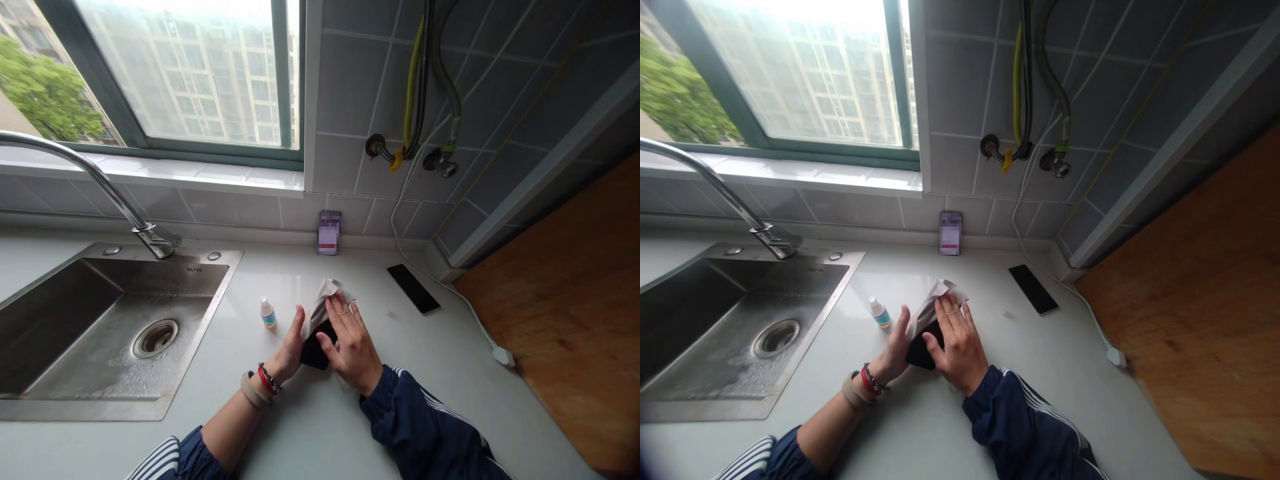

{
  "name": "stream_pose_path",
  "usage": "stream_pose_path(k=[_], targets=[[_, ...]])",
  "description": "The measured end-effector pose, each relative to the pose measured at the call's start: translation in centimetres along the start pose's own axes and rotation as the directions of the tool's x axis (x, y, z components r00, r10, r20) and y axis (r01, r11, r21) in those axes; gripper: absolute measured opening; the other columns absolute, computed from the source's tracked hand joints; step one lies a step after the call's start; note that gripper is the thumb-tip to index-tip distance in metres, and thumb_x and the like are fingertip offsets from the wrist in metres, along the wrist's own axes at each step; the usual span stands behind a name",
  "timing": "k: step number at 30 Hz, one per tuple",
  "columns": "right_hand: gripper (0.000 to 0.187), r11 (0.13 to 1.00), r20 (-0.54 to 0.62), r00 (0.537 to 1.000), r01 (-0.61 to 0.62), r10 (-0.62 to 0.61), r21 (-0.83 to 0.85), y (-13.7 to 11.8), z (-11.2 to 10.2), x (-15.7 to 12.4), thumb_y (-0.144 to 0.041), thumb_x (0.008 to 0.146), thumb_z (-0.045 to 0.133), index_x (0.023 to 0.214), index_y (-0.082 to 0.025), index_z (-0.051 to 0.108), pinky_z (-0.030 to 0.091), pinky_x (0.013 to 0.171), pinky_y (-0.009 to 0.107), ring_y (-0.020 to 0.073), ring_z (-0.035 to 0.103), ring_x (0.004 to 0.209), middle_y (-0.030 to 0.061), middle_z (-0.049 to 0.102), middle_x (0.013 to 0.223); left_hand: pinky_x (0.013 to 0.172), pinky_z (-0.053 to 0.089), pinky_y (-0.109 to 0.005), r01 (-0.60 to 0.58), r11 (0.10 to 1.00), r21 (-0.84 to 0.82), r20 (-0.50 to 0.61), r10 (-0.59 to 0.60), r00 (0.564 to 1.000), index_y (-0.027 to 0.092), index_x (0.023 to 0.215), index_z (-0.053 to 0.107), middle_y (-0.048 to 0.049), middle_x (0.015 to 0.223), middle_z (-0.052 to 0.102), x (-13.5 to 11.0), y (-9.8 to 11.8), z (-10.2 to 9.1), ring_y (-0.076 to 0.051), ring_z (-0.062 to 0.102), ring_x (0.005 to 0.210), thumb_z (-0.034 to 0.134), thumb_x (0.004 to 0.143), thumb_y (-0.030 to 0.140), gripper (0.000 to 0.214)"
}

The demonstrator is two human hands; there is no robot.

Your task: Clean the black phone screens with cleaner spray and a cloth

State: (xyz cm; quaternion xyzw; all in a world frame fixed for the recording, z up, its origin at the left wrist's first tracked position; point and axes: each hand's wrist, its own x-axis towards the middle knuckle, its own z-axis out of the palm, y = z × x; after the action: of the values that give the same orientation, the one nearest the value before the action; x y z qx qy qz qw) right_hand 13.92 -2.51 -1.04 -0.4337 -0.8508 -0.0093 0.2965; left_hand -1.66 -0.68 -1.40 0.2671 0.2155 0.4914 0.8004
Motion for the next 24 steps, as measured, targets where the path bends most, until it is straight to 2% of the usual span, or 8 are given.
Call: stream_pose_path(k=[5, 9, 12, 16, 18, 21, 24], targets=[[0.077, 0.993, 0.086, 0.990, 0.112, -0.115, 0.033, -0.5, 0.0, -0.6, -0.038, 0.101, 0.053, 0.163, -0.009, 0.019, 0.033, 0.121, 0.061, 0.0341, 0.023, 0.155, 0.0174, 0.031, 0.164, 0.125, 0.026, -0.049, 0.032, 0.998, -0.051, -0.072, -0.035, 0.997, 0.017, 0.147, 0.054, -0.0142, 0.145, 0.061, 0.0, 0.8, 0.1, -0.034, 0.045, 0.145, 0.047, 0.093, 0.072, 0.078], [0.066, 1.000, 0.018, 1.000, 0.014, -0.014, 0.002, 0.1, 0.0, -0.2, -0.030, 0.103, 0.048, 0.162, -0.011, 0.025, 0.032, 0.121, 0.063, 0.0326, 0.028, 0.154, 0.0167, 0.036, 0.162, 0.124, 0.027, -0.051, 0.059, 0.991, -0.118, -0.016, -0.061, 0.998, 0.020, 0.154, 0.044, -0.0137, 0.147, 0.059, 0.0, 1.2, -0.2, -0.035, 0.045, 0.144, 0.045, 0.092, 0.074, 0.083], [0.065, 0.999, -0.018, 0.999, -0.032, 0.033, 0.007, 0.4, -0.1, 0.3, -0.031, 0.103, 0.049, 0.161, -0.009, 0.028, 0.031, 0.122, 0.062, 0.0325, 0.025, 0.155, 0.0175, 0.034, 0.163, 0.124, 0.026, -0.050, 0.061, 0.995, -0.084, 0.015, -0.060, 0.998, 0.022, 0.158, 0.039, -0.0123, 0.150, 0.056, 0.0, 0.7, -0.4, -0.034, 0.044, 0.145, 0.047, 0.094, 0.071, 0.081], [0.071, 0.997, 0.056, 0.996, 0.066, -0.068, 0.042, -0.5, -0.1, 0.1, -0.031, 0.101, 0.052, 0.161, -0.008, 0.025, 0.030, 0.123, 0.060, 0.0328, 0.018, 0.156, 0.0163, 0.028, 0.165, 0.125, 0.027, -0.044, 0.013, 0.999, -0.032, -0.028, -0.014, 1.000, 0.026, 0.158, 0.038, -0.0075, 0.149, 0.058, 0.1, 0.3, -0.4, -0.029, 0.043, 0.147, 0.049, 0.097, 0.063, 0.072], [0.073, 0.995, 0.090, 0.992, 0.085, -0.090, 0.051, -0.9, 0.0, -0.2, -0.031, 0.100, 0.054, 0.162, -0.009, 0.023, 0.031, 0.123, 0.060, 0.0326, 0.019, 0.156, 0.0156, 0.029, 0.165, 0.124, 0.029, -0.044, 0.022, 0.999, -0.048, -0.065, -0.025, 0.998, 0.025, 0.157, 0.041, -0.0078, 0.147, 0.060, 0.1, 0.6, -0.3, -0.030, 0.044, 0.146, 0.048, 0.096, 0.066, 0.074], [0.074, 0.998, 0.093, 0.994, 0.051, -0.055, 0.045, -0.6, 0.1, -0.4, -0.031, 0.100, 0.054, 0.163, -0.011, 0.019, 0.032, 0.122, 0.061, 0.0323, 0.024, 0.155, 0.0159, 0.032, 0.164, 0.121, 0.034, -0.046, 0.022, 0.996, -0.082, -0.099, -0.030, 0.995, 0.022, 0.155, 0.044, -0.0115, 0.146, 0.060, 0.1, 1.2, 0.0, -0.033, 0.048, 0.142, 0.047, 0.092, 0.073, 0.082], [0.073, 1.000, 0.045, 0.999, -0.025, 0.024, 0.018, 0.2, 0.1, -0.2, -0.033, 0.102, 0.051, 0.163, -0.011, 0.018, 0.032, 0.121, 0.062, 0.0328, 0.027, 0.154, 0.0175, 0.032, 0.164, 0.120, 0.035, -0.047, 0.032, 0.997, -0.076, -0.096, -0.040, 0.995, 0.021, 0.155, 0.044, -0.0134, 0.147, 0.059, 0.0, 1.3, 0.1, -0.034, 0.050, 0.141, 0.048, 0.091, 0.075, 0.084]])
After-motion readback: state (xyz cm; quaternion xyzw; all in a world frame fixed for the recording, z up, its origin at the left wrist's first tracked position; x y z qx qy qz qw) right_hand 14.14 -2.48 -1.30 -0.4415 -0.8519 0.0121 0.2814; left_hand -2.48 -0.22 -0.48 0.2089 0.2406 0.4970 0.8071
